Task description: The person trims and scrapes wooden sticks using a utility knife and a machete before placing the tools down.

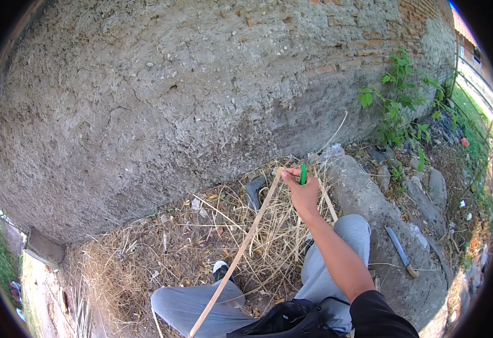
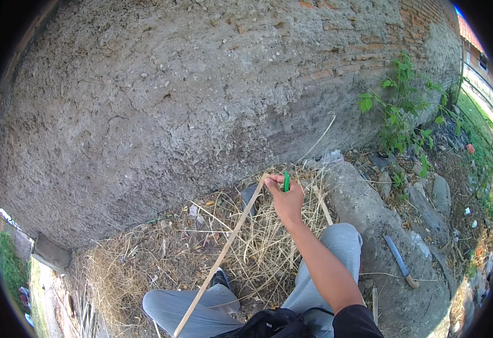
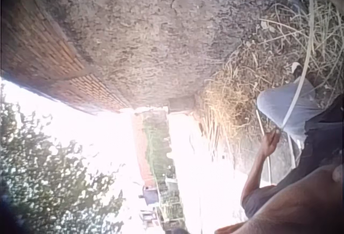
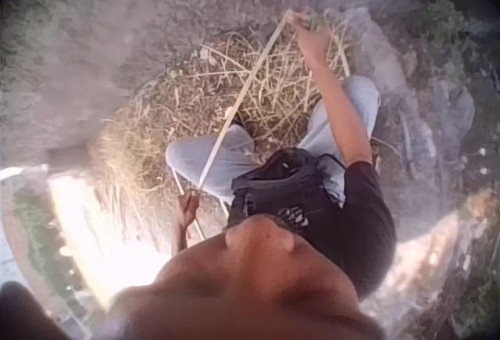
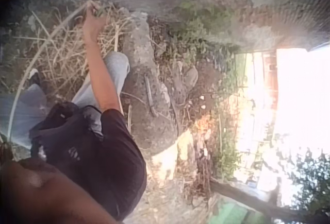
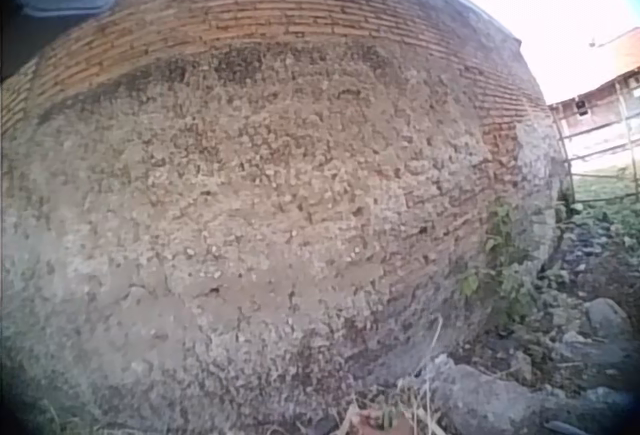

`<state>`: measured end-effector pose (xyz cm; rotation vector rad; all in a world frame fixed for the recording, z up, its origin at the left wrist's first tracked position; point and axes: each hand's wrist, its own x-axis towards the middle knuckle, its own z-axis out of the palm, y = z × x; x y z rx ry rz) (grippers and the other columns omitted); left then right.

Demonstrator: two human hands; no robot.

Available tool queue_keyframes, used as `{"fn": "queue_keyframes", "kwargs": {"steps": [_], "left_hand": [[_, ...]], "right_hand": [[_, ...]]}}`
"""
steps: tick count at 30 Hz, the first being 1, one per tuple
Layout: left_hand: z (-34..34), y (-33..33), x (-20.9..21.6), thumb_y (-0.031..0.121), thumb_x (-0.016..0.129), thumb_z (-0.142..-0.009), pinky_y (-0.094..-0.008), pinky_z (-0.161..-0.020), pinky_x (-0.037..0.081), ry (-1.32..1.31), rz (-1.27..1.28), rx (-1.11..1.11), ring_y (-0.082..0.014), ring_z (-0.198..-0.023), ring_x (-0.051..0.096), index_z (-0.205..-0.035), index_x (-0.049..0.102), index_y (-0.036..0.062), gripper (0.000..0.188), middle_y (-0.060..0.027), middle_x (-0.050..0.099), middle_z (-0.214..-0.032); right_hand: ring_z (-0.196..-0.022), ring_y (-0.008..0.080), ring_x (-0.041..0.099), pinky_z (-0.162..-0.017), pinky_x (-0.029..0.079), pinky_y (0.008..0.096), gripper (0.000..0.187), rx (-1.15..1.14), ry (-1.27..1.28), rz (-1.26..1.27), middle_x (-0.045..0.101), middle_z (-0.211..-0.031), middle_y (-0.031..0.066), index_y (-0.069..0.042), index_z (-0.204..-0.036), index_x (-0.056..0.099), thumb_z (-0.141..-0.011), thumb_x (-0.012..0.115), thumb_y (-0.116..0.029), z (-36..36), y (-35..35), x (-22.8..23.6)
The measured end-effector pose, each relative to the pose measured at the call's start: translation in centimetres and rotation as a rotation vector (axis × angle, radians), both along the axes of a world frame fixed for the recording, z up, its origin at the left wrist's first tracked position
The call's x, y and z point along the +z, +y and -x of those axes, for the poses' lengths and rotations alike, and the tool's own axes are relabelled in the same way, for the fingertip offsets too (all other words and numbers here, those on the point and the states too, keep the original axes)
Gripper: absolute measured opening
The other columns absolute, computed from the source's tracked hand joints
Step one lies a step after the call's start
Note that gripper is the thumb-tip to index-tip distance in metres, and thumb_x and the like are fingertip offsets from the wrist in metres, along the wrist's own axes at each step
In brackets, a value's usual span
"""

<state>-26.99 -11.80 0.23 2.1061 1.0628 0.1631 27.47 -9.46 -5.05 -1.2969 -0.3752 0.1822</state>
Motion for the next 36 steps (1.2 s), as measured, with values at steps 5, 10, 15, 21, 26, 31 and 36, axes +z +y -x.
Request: {"fn": "queue_keyframes", "kwargs": {"steps": [5, 10, 15, 21, 26, 31, 36], "left_hand": [[-0.4, -0.5, 0.4, 0.034, 0.046, -0.104, -0.0379, -0.046, 0.039, -0.004, -0.036, 0.003, -0.0203, -0.047, 0.05, -0.077, 0.057, 0.0051, 0.041, -0.0083, 0.053, -0.054], [-0.4, -0.8, 0.3, 0.033, 0.045, -0.104, -0.0358, -0.048, 0.039, -0.024, 0.016, 0.02, -0.0183, -0.05, 0.047, -0.079, 0.056, 0.0059, 0.039, -0.0055, 0.049, -0.055], [1.1, -0.1, -0.8, 0.032, 0.045, -0.104, -0.0331, -0.049, 0.037, 0.001, 0.09, 0.012, -0.0152, -0.052, 0.045, -0.079, 0.057, 0.0068, 0.038, -0.0027, 0.048, -0.058], [4.3, 0.0, -3.9, 0.031, 0.048, -0.103, -0.0252, -0.049, 0.036, -0.134, 0.522, 0.329, -0.008, -0.053, 0.044, -0.084, 0.058, 0.0082, 0.031, 0.0037, 0.047, -0.063], [3.1, 0.2, -0.9, 0.032, 0.051, -0.101, -0.0221, -0.048, 0.035, -0.197, 0.799, 0.516, -0.0073, -0.053, 0.045, -0.087, 0.059, 0.0071, 0.03, 0.0033, 0.047, -0.063], [6.6, 3.4, -3.1, 0.027, 0.05, -0.101, -0.0236, -0.047, 0.032, -0.261, 0.983, 0.232, -0.0077, -0.052, 0.04, -0.08, 0.058, 0.0077, 0.029, 0.0015, 0.045, -0.061], [3.9, 1.9, -3.9, 0.026, 0.05, -0.103, -0.0276, -0.049, 0.033, -0.168, 0.44, 0.319, -0.0094, -0.055, 0.041, -0.075, 0.053, 0.0075, 0.033, 0.0019, 0.045, -0.061]], "right_hand": [[-0.081, 0.0129, 0.066, -0.074, 0.052, 0.0283, 0.02, 0.005, -0.11, 0.09, 0.071, -0.089, 0.0107, 0.004, -0.098, 0.07, -0.091, 0.071, -0.014, 0.0, 0.4, -0.3], [-0.064, 0.0096, 0.056, -0.059, 0.044, 0.0271, 0.021, -0.026, -0.164, 0.256, 0.065, -0.075, 0.0041, 0.004, -0.097, 0.069, -0.094, 0.067, -0.017, -0.3, 0.8, -1.0], [-0.052, 0.0038, 0.041, -0.047, 0.031, 0.025, 0.02, 0.255, 0.342, -0.066, 0.054, -0.065, -0.0017, 0.002, -0.097, 0.066, -0.097, 0.064, -0.018, -0.6, 0.7, -0.6], [-0.047, 0.0031, 0.035, -0.042, 0.029, 0.0216, 0.02, 0.416, 0.583, -0.272, 0.051, -0.073, -0.0011, -0.006, -0.087, 0.058, -0.099, 0.062, -0.021, -1.4, 0.2, -0.1], [-0.046, 0.0036, 0.032, -0.043, 0.028, 0.0207, 0.026, 0.609, 0.746, -0.458, 0.046, -0.07, -0.0017, -0.006, -0.085, 0.055, -0.1, 0.06, -0.027, -1.9, -0.6, 0.3], [-0.046, 0.0034, 0.03, -0.043, 0.029, 0.0207, 0.027, 0.722, 0.749, -0.616, 0.045, -0.07, -0.0025, -0.006, -0.086, 0.054, -0.1, 0.059, -0.028, -2.0, -1.8, 1.0], [-0.047, 0.0039, 0.03, -0.043, 0.027, 0.0222, 0.026, 0.294, 0.451, -0.149, 0.039, -0.063, -0.0053, -0.006, -0.085, 0.055, -0.101, 0.058, -0.025, -1.7, -2.4, 1.5]]}}
